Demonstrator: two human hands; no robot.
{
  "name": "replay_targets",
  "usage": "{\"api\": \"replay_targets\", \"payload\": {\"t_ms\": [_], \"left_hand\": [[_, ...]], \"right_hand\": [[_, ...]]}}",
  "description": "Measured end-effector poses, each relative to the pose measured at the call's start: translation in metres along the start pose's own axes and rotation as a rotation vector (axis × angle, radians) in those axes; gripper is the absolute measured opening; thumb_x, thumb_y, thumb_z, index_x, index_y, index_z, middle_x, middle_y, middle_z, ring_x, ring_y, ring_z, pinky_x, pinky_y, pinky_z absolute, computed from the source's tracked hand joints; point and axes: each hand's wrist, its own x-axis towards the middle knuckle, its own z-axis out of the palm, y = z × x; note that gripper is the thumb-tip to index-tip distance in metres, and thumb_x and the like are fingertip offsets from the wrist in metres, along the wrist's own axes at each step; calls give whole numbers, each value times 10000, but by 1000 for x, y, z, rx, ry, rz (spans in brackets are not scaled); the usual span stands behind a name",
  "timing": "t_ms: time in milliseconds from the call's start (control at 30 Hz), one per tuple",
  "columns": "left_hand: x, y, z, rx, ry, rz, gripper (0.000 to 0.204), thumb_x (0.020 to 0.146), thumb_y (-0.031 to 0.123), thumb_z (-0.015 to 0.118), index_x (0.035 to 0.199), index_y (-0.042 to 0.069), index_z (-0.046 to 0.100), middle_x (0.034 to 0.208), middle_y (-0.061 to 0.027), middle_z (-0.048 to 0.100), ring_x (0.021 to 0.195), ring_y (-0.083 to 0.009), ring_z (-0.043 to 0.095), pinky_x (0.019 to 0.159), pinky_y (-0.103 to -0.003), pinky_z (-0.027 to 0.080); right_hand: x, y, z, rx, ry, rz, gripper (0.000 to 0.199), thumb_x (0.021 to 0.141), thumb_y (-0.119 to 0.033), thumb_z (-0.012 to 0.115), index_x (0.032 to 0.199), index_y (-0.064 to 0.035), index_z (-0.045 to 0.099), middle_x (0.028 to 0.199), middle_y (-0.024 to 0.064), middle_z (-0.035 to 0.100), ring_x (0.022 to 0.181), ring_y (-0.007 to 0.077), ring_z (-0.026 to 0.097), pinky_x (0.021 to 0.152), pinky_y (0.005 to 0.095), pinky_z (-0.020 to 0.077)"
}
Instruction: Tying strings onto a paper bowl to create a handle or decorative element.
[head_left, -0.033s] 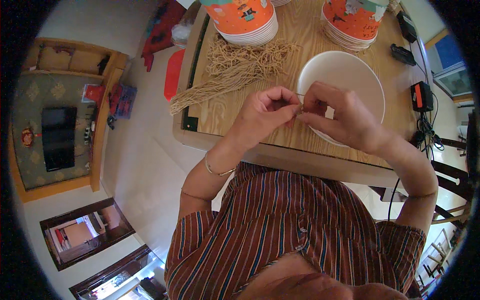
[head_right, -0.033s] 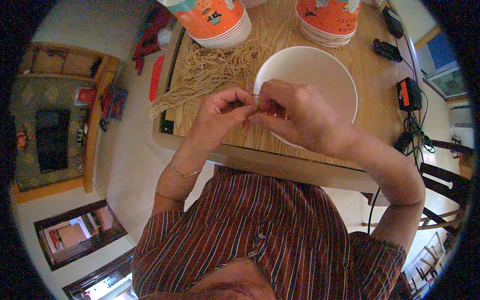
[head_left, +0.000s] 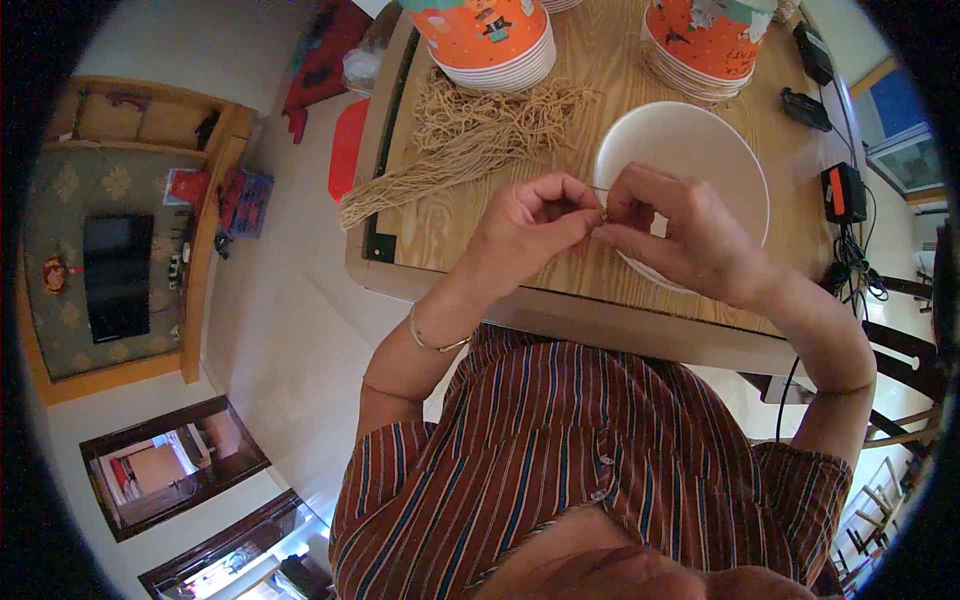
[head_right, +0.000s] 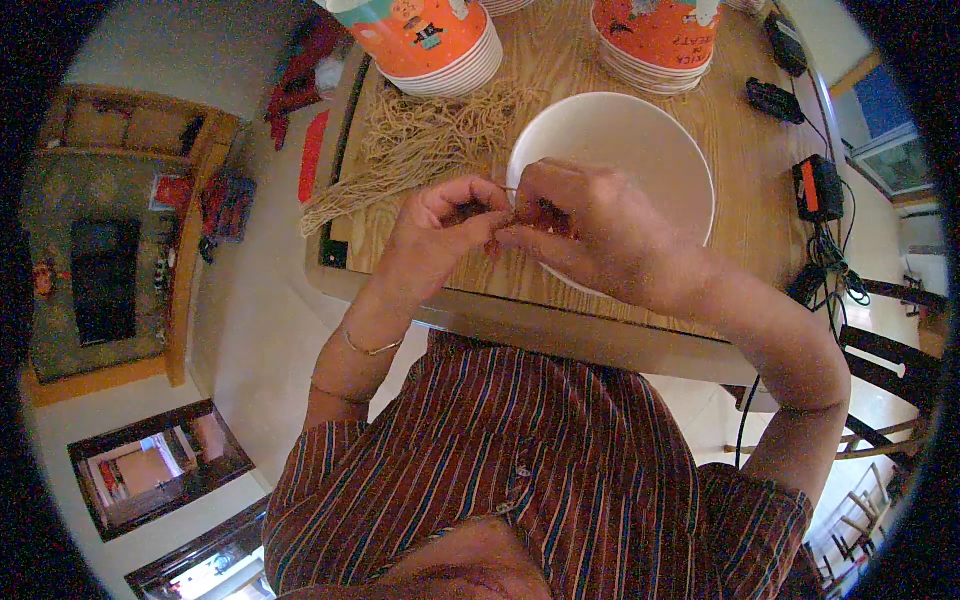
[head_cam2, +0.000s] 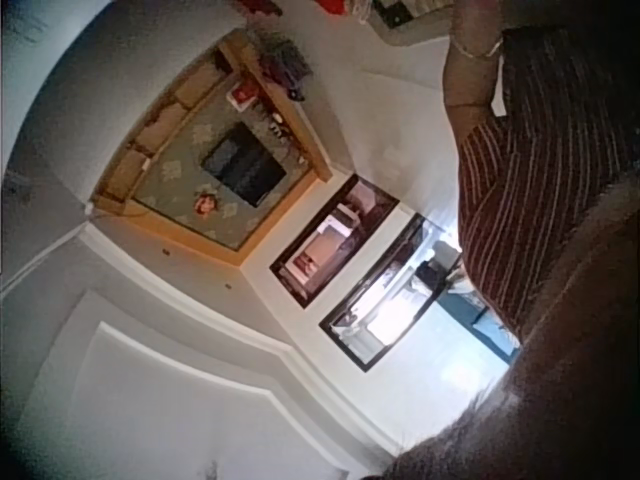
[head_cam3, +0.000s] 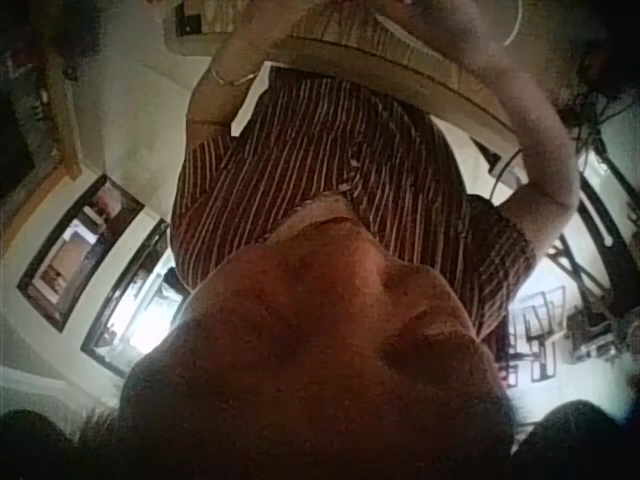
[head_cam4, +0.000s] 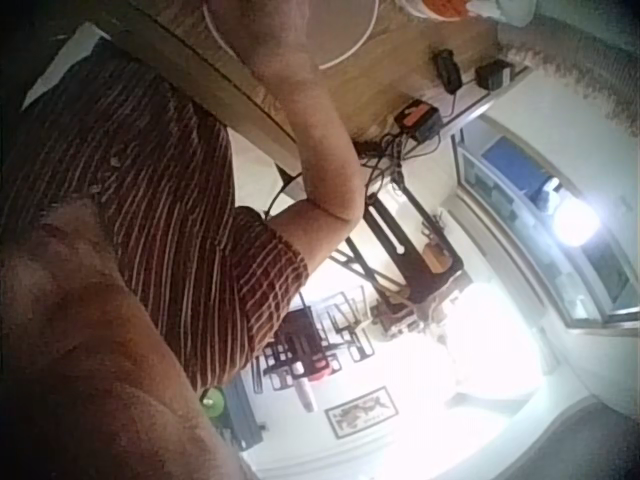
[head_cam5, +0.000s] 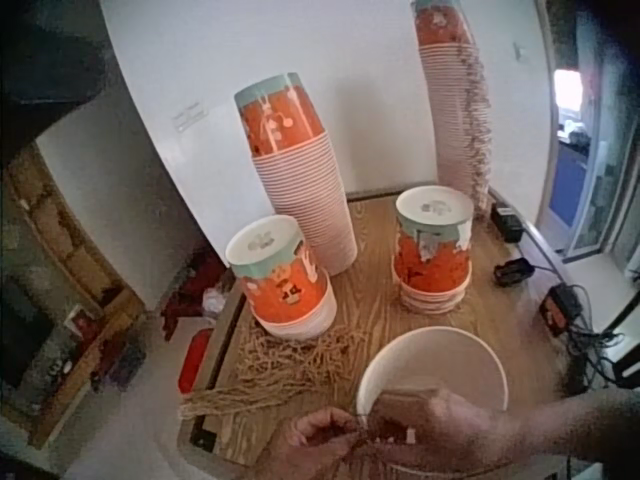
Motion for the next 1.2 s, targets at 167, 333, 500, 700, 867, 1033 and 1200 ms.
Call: {"api": "replay_targets", "payload": {"t_ms": [167, 333, 500, 700, 867, 1033, 1200], "left_hand": [[-3, 4, 3, 154, 29, 28, 96, 866, 35, 655, 961, 30, 645, 843, 50, 596, 733, -17, 533, 652, -185, 452], [-4, 6, 9, 332, 85, 106, 82, 851, 24, 669, 931, 28, 651, 830, 52, 579, 750, -16, 513, 649, -189, 432], [-5, 8, 13, 331, 120, 117, 88, 864, 8, 653, 950, 12, 637, 867, 18, 596, 777, -32, 548, 680, -206, 465], [-11, 4, 13, 134, 98, 64, 177, 878, 7, 640, 1046, 16, 582, 903, -14, 609, 818, -73, 586, 739, -241, 504], [-14, -11, 17, 228, 151, 215, 173, 866, 10, 660, 1018, 19, 577, 918, -13, 612, 855, -87, 589, 772, -249, 499], [-15, -14, 19, 262, 157, 226, 154, 860, 16, 671, 988, 20, 585, 914, -21, 619, 855, -89, 590, 768, -250, 494], [-15, -12, 21, 369, 182, 245, 96, 860, 20, 666, 930, 22, 600, 868, -18, 624, 823, -85, 592, 740, -255, 488]], "right_hand": [[1, -1, 1, -72, 15, -8, 171, 884, -145, 657, 872, 2, 569, 755, 109, 573, 667, 193, 580, 594, 350, 458], [0, 4, 8, -129, 104, -67, 118, 885, -101, 625, 888, 4, 570, 765, 124, 588, 673, 218, 595, 606, 360, 468], [1, 11, 7, -75, 103, -21, 101, 906, -93, 587, 893, 4, 564, 751, 96, 599, 643, 173, 583, 594, 316, 474], [4, 12, -3, 195, -56, 267, 190, 972, -176, 532, 885, -13, 571, 739, 3, 575, 654, 50, 534, 576, 223, 456], [5, 12, -6, 365, -113, 342, 203, 972, -184, 542, 876, -9, 578, 759, -6, 579, 656, 51, 535, 601, 216, 462], [6, 10, -6, 456, -141, 326, 208, 971, -183, 544, 881, -2, 593, 771, 1, 587, 662, 60, 547, 616, 217, 468], [6, 14, -5, 495, -148, 314, 206, 965, -182, 553, 884, 0, 601, 774, 5, 589, 659, 65, 549, 621, 218, 468]]}}
